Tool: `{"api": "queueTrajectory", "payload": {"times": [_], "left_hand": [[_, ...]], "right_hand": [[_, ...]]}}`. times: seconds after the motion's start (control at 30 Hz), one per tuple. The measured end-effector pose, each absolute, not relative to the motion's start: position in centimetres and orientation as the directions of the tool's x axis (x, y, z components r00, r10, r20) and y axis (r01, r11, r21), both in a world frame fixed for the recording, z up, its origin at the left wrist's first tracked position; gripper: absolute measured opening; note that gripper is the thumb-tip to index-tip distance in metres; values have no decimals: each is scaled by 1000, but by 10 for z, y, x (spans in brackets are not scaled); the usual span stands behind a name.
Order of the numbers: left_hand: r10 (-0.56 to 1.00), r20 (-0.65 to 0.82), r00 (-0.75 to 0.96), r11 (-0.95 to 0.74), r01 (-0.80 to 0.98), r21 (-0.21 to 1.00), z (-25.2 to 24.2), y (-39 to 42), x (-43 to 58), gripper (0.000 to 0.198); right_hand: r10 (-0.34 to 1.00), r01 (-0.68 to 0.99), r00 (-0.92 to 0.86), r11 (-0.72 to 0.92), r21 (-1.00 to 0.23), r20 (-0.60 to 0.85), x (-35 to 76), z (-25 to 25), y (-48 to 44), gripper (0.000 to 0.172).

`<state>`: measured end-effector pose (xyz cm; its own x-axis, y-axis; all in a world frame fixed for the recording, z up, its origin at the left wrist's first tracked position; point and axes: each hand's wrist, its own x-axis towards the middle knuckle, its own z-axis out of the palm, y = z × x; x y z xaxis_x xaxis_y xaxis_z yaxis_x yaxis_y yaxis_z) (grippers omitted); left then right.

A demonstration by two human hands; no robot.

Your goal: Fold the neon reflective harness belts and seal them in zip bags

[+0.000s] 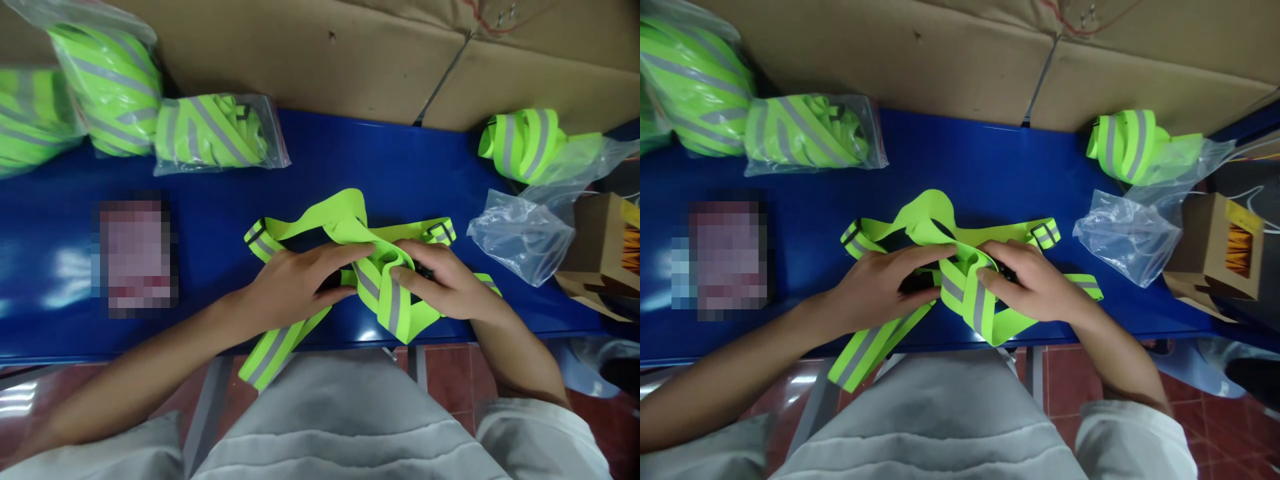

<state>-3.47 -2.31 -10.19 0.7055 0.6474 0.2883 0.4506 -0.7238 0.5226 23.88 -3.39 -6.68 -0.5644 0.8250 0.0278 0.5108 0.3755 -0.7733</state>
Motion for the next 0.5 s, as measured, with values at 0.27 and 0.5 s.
{"api": "queueTrajectory", "payload": {"times": [0.27, 0.5], "left_hand": [[532, 428, 731, -837, 378, 395, -103, -19, -37, 12], [483, 408, 775, -875, 412, 253, -93, -15, -48, 16]], "right_hand": [[910, 596, -414, 283, -751, 14, 243, -66, -37, 19], [949, 599, -253, 305, -740, 187, 264, -52, -30, 24]]}}
